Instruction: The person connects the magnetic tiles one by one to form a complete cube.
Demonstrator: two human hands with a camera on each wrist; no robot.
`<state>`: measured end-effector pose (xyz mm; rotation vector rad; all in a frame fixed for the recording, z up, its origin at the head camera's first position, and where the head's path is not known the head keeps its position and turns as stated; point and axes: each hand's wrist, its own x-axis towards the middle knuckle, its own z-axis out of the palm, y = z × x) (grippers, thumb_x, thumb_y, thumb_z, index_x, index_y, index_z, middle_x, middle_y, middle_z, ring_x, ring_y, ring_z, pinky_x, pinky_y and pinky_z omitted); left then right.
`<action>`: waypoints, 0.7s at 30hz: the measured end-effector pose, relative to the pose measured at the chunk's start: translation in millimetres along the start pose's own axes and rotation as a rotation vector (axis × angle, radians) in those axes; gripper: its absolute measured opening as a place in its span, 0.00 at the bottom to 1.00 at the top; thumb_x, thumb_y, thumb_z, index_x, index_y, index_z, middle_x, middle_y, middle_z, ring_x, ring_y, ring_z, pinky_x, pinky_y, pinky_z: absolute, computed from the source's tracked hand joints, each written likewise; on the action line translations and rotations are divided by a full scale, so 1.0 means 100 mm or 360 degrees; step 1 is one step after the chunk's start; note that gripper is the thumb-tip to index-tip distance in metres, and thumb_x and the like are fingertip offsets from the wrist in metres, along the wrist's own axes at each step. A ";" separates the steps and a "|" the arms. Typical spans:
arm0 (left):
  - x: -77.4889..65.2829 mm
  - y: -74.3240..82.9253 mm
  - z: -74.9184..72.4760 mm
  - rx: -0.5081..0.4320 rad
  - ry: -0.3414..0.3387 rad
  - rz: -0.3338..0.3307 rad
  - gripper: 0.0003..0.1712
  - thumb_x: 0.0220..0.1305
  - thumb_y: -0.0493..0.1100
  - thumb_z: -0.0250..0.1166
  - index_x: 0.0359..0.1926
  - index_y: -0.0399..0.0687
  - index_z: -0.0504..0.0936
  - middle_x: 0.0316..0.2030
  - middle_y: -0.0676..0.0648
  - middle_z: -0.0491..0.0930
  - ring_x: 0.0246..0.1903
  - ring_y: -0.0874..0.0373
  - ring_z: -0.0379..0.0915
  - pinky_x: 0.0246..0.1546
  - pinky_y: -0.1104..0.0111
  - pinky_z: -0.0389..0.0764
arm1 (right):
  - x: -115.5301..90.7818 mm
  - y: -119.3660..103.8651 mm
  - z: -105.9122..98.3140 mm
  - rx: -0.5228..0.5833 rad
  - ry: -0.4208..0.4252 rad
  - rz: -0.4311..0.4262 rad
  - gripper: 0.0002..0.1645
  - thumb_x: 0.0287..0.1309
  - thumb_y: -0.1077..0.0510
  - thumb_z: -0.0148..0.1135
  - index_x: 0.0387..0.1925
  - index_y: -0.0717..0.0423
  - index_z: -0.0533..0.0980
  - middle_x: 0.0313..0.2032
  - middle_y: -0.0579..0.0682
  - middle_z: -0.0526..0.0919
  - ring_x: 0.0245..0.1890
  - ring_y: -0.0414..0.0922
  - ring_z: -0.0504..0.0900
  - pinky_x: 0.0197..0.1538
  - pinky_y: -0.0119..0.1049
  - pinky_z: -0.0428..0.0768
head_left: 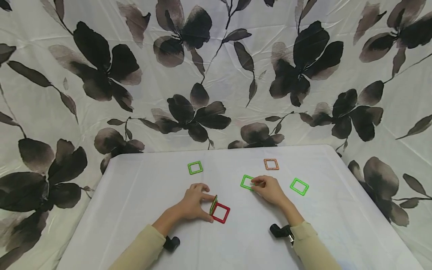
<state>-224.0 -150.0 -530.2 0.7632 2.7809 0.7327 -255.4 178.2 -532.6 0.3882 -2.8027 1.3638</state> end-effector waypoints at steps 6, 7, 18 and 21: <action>0.00 0.06 -0.01 -0.0001 -0.0022 -0.0085 0.47 0.28 0.71 0.79 0.55 0.62 0.84 0.73 0.49 0.52 0.71 0.41 0.38 0.63 0.43 0.52 | -0.01 0.02 -0.06 -0.0113 -0.0071 -0.0032 0.13 0.49 0.61 0.74 0.40 0.56 0.85 0.32 0.45 0.79 0.31 0.41 0.74 0.36 0.37 0.74; 0.00 0.06 -0.01 0.0000 -0.0014 -0.0083 0.47 0.28 0.72 0.78 0.54 0.61 0.84 0.74 0.49 0.50 0.71 0.40 0.37 0.63 0.43 0.52 | -0.01 0.01 -0.06 -0.0128 -0.0082 -0.0043 0.12 0.50 0.61 0.74 0.39 0.56 0.85 0.31 0.45 0.79 0.31 0.41 0.74 0.36 0.37 0.74; -0.02 0.06 0.05 -0.0005 0.0113 -0.0084 0.46 0.30 0.74 0.76 0.54 0.60 0.85 0.73 0.44 0.52 0.70 0.38 0.42 0.63 0.43 0.50 | 0.00 -0.07 -0.02 -0.0328 -0.0148 -0.0200 0.04 0.50 0.63 0.72 0.30 0.54 0.84 0.30 0.42 0.75 0.28 0.39 0.71 0.33 0.34 0.73; -0.04 0.10 0.07 -0.0022 0.0152 -0.0135 0.45 0.31 0.72 0.78 0.53 0.59 0.85 0.72 0.42 0.54 0.70 0.37 0.43 0.62 0.43 0.49 | -0.02 -0.06 -0.02 -0.0237 -0.0108 -0.0234 0.05 0.49 0.64 0.70 0.30 0.53 0.82 0.37 0.44 0.78 0.30 0.39 0.74 0.34 0.33 0.75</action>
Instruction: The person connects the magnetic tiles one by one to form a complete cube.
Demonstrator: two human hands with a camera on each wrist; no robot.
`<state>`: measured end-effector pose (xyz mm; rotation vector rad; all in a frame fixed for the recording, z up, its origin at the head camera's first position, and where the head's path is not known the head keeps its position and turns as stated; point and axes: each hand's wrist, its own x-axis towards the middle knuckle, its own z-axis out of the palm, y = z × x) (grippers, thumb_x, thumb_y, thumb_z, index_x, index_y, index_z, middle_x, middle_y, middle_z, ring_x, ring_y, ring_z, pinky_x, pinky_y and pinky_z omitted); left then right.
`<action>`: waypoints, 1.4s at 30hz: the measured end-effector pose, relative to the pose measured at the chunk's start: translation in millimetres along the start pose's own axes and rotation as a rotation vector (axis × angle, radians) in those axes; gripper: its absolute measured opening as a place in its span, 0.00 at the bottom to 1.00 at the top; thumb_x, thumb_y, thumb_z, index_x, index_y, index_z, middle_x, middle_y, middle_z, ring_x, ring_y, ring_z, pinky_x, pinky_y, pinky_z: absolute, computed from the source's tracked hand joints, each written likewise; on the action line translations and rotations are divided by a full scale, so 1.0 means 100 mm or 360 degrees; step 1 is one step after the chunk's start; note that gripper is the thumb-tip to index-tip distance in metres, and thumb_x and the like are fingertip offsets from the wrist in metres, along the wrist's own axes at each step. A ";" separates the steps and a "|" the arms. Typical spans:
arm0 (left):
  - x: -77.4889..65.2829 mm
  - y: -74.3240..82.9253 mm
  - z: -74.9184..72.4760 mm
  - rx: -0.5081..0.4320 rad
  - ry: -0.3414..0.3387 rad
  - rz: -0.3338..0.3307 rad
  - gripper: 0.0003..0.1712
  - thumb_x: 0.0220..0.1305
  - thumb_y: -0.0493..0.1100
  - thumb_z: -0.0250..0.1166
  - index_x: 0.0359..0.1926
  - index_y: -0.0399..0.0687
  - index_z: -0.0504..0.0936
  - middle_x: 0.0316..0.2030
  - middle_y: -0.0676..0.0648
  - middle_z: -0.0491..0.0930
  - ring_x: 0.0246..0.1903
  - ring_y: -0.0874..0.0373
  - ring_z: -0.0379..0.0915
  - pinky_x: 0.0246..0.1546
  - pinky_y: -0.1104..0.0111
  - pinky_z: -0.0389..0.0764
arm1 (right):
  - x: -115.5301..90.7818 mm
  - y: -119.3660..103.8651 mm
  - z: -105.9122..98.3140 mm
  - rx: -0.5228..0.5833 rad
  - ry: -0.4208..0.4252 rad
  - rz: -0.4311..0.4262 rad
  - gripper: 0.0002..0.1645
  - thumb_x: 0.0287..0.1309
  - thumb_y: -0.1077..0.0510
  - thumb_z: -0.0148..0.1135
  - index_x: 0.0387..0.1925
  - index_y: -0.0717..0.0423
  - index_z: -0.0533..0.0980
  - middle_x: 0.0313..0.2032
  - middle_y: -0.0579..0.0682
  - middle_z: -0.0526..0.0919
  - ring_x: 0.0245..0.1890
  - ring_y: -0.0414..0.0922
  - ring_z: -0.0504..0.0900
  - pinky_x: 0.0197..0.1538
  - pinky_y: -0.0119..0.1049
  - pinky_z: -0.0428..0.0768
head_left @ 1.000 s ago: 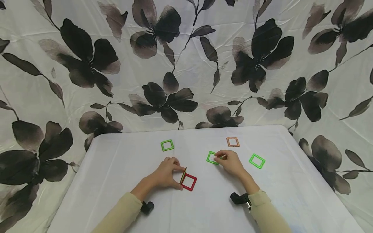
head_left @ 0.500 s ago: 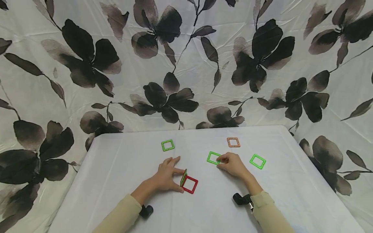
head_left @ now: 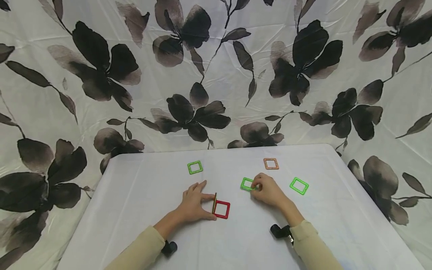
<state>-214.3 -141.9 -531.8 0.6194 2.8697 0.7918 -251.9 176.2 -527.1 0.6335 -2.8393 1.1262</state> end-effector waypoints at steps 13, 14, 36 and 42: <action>-0.03 0.07 0.02 0.0002 0.0045 -0.0119 0.43 0.32 0.68 0.79 0.53 0.59 0.85 0.70 0.41 0.58 0.71 0.33 0.39 0.63 0.38 0.42 | -0.07 -0.17 0.13 0.0552 0.0178 0.0008 0.03 0.59 0.64 0.66 0.35 0.59 0.83 0.25 0.51 0.85 0.22 0.45 0.82 0.24 0.32 0.77; -0.03 0.07 0.01 0.0003 0.0041 -0.0121 0.43 0.32 0.68 0.79 0.53 0.59 0.85 0.71 0.41 0.58 0.71 0.33 0.39 0.63 0.38 0.42 | -0.07 -0.18 0.14 0.0570 0.0198 0.0013 0.03 0.60 0.64 0.66 0.35 0.60 0.83 0.25 0.52 0.85 0.22 0.47 0.82 0.24 0.31 0.77; -0.02 0.10 0.01 0.0000 0.0026 -0.0150 0.43 0.32 0.69 0.79 0.53 0.58 0.85 0.70 0.40 0.58 0.70 0.32 0.39 0.62 0.36 0.43 | -0.13 -0.78 0.16 0.0882 0.0096 -0.0100 0.07 0.61 0.70 0.62 0.38 0.74 0.81 0.27 0.67 0.83 0.26 0.66 0.81 0.30 0.51 0.81; -0.04 0.10 0.00 0.0000 0.0031 -0.0139 0.44 0.32 0.69 0.78 0.53 0.58 0.85 0.70 0.39 0.59 0.70 0.32 0.39 0.62 0.37 0.44 | -0.10 -0.82 0.21 0.0883 0.0059 -0.0112 0.07 0.61 0.69 0.62 0.38 0.73 0.81 0.28 0.66 0.83 0.26 0.63 0.82 0.31 0.46 0.82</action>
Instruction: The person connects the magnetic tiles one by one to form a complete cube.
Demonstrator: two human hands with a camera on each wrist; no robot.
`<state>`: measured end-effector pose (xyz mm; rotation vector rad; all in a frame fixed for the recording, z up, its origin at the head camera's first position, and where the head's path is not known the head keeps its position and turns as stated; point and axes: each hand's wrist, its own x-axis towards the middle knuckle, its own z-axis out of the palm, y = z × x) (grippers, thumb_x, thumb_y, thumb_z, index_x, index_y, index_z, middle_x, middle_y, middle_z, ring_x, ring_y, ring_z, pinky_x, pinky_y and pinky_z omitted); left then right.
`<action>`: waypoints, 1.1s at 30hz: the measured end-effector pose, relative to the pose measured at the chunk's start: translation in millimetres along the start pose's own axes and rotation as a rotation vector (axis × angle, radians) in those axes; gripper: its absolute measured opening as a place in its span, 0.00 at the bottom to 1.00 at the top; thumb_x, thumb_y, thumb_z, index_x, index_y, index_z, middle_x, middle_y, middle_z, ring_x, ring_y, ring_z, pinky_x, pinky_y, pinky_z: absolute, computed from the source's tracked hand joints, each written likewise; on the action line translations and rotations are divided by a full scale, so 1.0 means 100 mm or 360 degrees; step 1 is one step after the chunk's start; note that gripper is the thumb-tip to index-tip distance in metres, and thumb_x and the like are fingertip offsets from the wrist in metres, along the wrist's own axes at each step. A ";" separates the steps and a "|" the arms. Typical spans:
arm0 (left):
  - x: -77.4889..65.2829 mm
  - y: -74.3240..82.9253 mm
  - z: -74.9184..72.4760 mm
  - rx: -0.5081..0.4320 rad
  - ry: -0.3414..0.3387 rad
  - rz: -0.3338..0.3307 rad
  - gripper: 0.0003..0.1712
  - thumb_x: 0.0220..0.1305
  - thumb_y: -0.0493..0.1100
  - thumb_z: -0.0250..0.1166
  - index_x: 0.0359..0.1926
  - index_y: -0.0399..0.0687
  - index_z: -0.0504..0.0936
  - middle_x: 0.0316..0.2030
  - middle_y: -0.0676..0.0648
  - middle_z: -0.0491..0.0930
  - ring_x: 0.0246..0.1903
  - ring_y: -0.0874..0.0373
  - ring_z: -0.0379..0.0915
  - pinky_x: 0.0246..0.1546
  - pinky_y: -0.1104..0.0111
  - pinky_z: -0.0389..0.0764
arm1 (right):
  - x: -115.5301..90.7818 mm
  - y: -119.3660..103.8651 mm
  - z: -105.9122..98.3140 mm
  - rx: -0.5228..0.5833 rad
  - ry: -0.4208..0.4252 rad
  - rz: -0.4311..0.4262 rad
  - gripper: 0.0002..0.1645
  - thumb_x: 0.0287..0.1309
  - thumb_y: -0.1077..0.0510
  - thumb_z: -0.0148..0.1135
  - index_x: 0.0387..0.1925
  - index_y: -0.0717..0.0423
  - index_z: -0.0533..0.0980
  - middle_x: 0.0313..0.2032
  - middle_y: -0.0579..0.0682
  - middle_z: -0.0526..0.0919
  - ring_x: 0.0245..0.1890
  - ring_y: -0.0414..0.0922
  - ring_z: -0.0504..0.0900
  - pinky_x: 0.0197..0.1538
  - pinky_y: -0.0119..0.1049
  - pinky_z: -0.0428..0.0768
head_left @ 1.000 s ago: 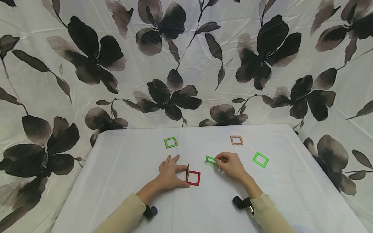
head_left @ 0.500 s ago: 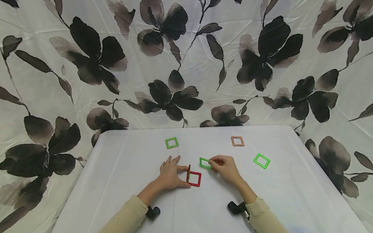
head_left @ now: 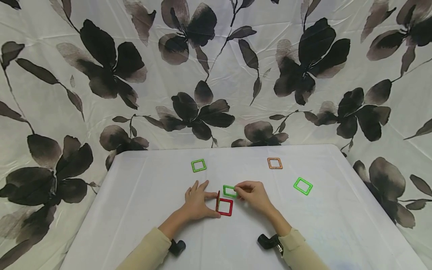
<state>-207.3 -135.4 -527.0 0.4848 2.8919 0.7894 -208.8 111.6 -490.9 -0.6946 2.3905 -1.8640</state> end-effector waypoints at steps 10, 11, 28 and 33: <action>0.01 -0.02 0.00 0.0000 -0.0004 0.0020 0.44 0.33 0.71 0.77 0.54 0.59 0.85 0.70 0.39 0.58 0.70 0.32 0.38 0.62 0.36 0.43 | 0.01 0.01 0.07 0.0012 -0.0018 -0.0038 0.06 0.61 0.71 0.61 0.37 0.74 0.80 0.28 0.68 0.83 0.25 0.65 0.82 0.28 0.42 0.82; 0.02 -0.02 0.01 0.0001 -0.0004 0.0022 0.44 0.33 0.71 0.77 0.54 0.59 0.85 0.70 0.39 0.58 0.70 0.32 0.39 0.62 0.36 0.43 | 0.02 0.01 0.07 0.0014 -0.0019 -0.0036 0.06 0.61 0.71 0.61 0.37 0.74 0.80 0.28 0.68 0.83 0.26 0.65 0.81 0.29 0.44 0.82; 0.02 -0.02 0.00 0.0071 -0.0048 0.0034 0.45 0.35 0.71 0.77 0.58 0.60 0.82 0.71 0.39 0.58 0.70 0.31 0.38 0.62 0.36 0.45 | 0.01 0.01 0.12 -0.0026 -0.0072 -0.0040 0.07 0.62 0.70 0.61 0.38 0.72 0.82 0.29 0.65 0.84 0.27 0.64 0.82 0.31 0.30 0.80; 0.01 -0.02 -0.01 0.0072 -0.0054 0.0048 0.44 0.36 0.70 0.77 0.57 0.59 0.83 0.70 0.38 0.58 0.70 0.30 0.39 0.61 0.35 0.47 | 0.00 0.01 0.12 -0.0047 -0.0067 -0.0035 0.07 0.62 0.69 0.61 0.39 0.72 0.82 0.30 0.65 0.84 0.28 0.64 0.83 0.31 0.32 0.81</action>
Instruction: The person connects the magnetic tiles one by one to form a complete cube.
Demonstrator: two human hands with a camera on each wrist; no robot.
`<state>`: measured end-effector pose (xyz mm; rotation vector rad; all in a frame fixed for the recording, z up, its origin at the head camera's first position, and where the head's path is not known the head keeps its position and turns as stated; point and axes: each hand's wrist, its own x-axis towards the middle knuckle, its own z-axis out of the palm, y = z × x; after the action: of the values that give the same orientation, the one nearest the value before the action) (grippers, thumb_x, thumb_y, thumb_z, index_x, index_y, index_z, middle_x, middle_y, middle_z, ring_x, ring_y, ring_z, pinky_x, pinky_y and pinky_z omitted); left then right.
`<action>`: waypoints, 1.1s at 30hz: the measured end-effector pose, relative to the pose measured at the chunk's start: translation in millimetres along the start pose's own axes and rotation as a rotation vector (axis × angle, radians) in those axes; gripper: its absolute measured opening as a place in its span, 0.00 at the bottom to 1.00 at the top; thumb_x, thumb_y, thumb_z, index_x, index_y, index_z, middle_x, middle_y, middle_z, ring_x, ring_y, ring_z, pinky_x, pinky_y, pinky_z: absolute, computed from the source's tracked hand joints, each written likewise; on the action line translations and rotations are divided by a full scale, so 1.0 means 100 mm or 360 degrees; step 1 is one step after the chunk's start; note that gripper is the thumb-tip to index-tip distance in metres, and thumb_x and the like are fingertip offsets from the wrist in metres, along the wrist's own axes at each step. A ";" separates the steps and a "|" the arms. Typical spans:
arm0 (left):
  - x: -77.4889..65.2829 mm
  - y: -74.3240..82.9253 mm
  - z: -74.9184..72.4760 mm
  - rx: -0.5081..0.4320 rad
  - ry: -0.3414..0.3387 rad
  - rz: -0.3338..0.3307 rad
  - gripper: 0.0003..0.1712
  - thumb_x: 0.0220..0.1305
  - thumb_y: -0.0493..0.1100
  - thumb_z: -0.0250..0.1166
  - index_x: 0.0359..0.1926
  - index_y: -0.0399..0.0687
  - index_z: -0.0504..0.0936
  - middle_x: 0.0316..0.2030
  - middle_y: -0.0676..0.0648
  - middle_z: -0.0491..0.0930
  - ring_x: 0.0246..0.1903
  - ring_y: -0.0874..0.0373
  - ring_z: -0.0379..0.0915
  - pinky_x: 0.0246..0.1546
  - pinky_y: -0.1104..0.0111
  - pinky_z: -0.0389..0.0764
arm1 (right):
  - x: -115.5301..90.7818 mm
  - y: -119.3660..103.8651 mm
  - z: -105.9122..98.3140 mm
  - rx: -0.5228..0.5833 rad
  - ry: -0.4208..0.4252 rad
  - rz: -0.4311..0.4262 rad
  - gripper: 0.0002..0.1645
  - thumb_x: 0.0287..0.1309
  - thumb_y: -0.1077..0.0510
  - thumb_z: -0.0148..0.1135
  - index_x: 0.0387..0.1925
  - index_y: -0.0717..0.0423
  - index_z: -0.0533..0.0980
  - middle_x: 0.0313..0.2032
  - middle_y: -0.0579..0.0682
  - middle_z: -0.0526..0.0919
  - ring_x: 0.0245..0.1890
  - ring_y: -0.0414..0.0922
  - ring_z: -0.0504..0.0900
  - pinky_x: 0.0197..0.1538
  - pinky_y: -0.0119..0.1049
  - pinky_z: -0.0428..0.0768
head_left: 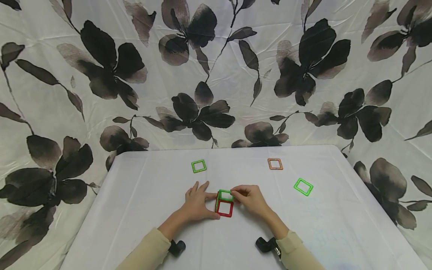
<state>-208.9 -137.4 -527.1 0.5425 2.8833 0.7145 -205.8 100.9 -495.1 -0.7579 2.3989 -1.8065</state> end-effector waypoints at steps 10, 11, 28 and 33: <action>-0.01 0.02 -0.06 -0.0013 -0.0069 0.0039 0.38 0.37 0.64 0.79 0.53 0.61 0.82 0.70 0.38 0.58 0.69 0.28 0.37 0.61 0.36 0.46 | 0.02 0.02 -0.01 -0.0003 -0.0017 -0.0022 0.07 0.62 0.70 0.60 0.39 0.72 0.81 0.30 0.65 0.84 0.27 0.64 0.82 0.33 0.41 0.82; 0.00 0.02 -0.07 -0.0026 -0.0076 0.0055 0.37 0.38 0.62 0.80 0.52 0.61 0.82 0.70 0.38 0.58 0.69 0.27 0.37 0.61 0.35 0.47 | 0.02 0.01 -0.02 -0.0006 -0.0016 -0.0017 0.07 0.62 0.70 0.60 0.39 0.72 0.81 0.30 0.65 0.84 0.28 0.64 0.82 0.33 0.41 0.82; 0.10 -0.06 -0.15 -0.0865 0.0032 0.0004 0.14 0.71 0.49 0.59 0.47 0.49 0.87 0.38 0.53 0.84 0.37 0.60 0.77 0.38 0.65 0.76 | 0.06 0.02 0.00 -0.0040 -0.0024 -0.0138 0.06 0.62 0.71 0.60 0.38 0.72 0.81 0.30 0.67 0.81 0.26 0.65 0.79 0.30 0.26 0.76; 0.11 -0.05 -0.09 -0.1089 0.0009 -0.0062 0.18 0.70 0.50 0.60 0.45 0.42 0.87 0.35 0.49 0.85 0.34 0.56 0.81 0.33 0.65 0.79 | 0.09 0.01 0.00 -0.0036 -0.0059 -0.0141 0.06 0.62 0.71 0.60 0.39 0.71 0.81 0.31 0.67 0.81 0.27 0.65 0.80 0.31 0.26 0.76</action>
<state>-223.0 -141.4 -521.7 0.3784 2.4028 1.5829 -214.2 97.6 -494.1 -0.9053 2.4028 -1.7823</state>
